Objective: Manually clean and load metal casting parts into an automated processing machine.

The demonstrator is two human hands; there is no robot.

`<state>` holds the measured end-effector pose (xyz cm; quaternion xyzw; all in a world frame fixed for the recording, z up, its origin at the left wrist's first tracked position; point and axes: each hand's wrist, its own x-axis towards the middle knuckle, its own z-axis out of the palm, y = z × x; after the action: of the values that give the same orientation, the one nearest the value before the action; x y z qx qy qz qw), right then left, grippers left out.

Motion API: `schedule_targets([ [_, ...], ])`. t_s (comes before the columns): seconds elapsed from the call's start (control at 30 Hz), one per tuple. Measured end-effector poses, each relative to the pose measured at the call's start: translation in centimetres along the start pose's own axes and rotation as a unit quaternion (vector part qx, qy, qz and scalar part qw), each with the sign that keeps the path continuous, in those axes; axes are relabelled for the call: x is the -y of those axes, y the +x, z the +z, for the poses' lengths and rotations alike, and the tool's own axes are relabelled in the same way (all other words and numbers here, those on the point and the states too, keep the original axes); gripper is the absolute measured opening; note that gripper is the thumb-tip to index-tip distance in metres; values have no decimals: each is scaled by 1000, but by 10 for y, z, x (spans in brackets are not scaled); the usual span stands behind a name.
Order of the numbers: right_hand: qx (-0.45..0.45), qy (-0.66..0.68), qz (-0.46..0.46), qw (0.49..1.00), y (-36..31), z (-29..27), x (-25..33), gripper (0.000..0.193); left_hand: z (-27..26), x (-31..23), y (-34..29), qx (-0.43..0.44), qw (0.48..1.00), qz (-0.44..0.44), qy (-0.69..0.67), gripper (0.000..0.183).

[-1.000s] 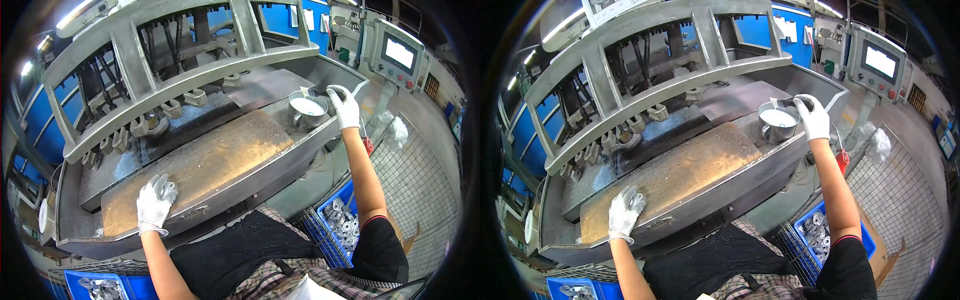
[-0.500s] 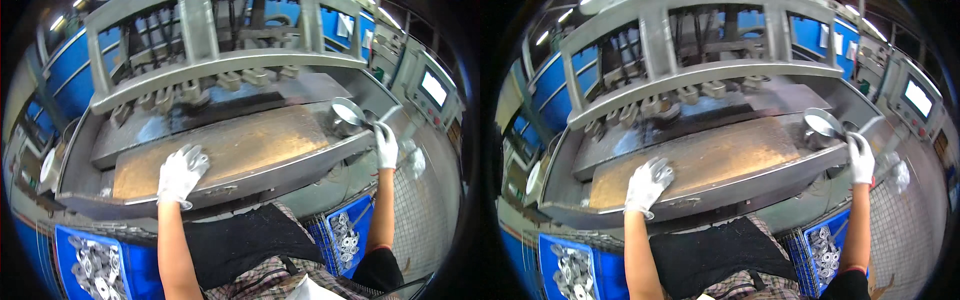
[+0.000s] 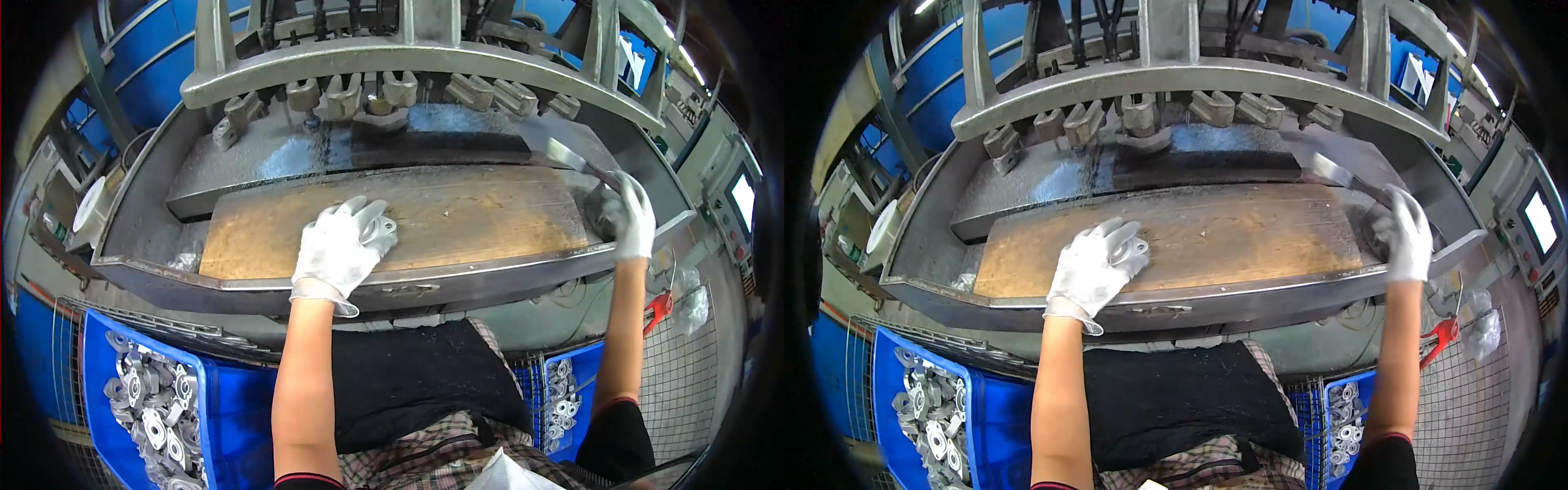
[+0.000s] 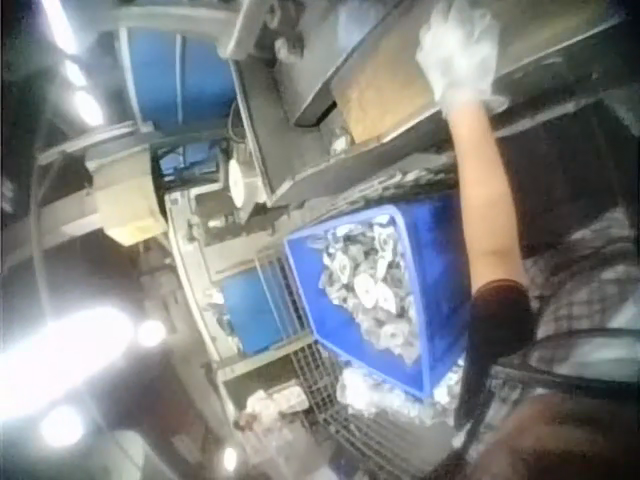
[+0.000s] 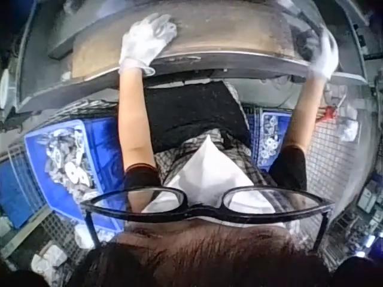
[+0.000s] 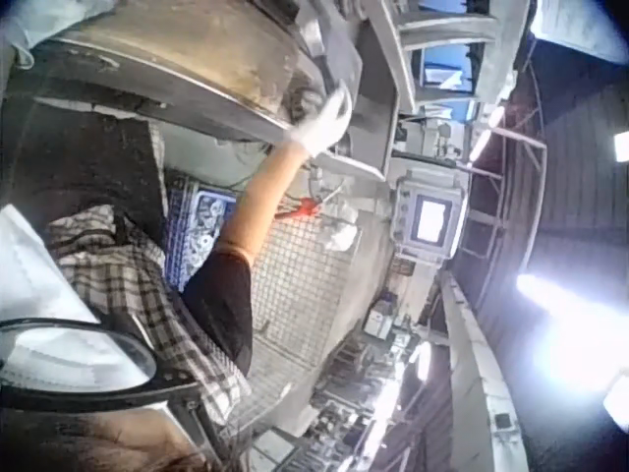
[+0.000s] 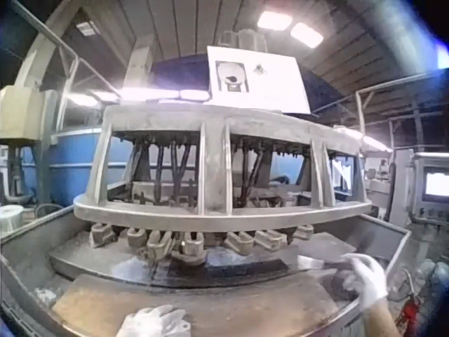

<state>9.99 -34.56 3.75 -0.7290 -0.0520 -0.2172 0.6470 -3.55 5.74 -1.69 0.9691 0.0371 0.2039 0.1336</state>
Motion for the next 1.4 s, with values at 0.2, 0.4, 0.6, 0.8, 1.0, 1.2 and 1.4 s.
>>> schedule_targets([
  [0.2, 99, 194, 75, 973, 69, 96, -43, 36, -2, -5, 5, 0, 1000, 0, -29, 47],
  [0.4, 3, 232, 126, 964, 108, 166, -53, 24, -3, -5, 6, 3, 997, -5, -71, 47],
  [0.6, 39, 224, 183, 957, 99, 189, -32, 24, 0, 0, 8, -1, 997, -2, -72, 46],
  [0.8, 93, 316, 162, 930, 99, 152, -39, 21, -1, 0, 6, -5, 998, -5, -57, 46],
  [1.0, 47, 292, 171, 940, 98, 149, -13, 19, 1, 0, 5, -8, 999, 1, -47, 46],
  [1.2, -4, 288, 189, 939, 126, 180, -8, 21, 2, -2, 8, 1, 998, 8, -61, 47],
  [1.4, 23, 295, 174, 939, 95, 177, 1, 18, -1, 2, 4, -9, 999, -2, -49, 47],
])
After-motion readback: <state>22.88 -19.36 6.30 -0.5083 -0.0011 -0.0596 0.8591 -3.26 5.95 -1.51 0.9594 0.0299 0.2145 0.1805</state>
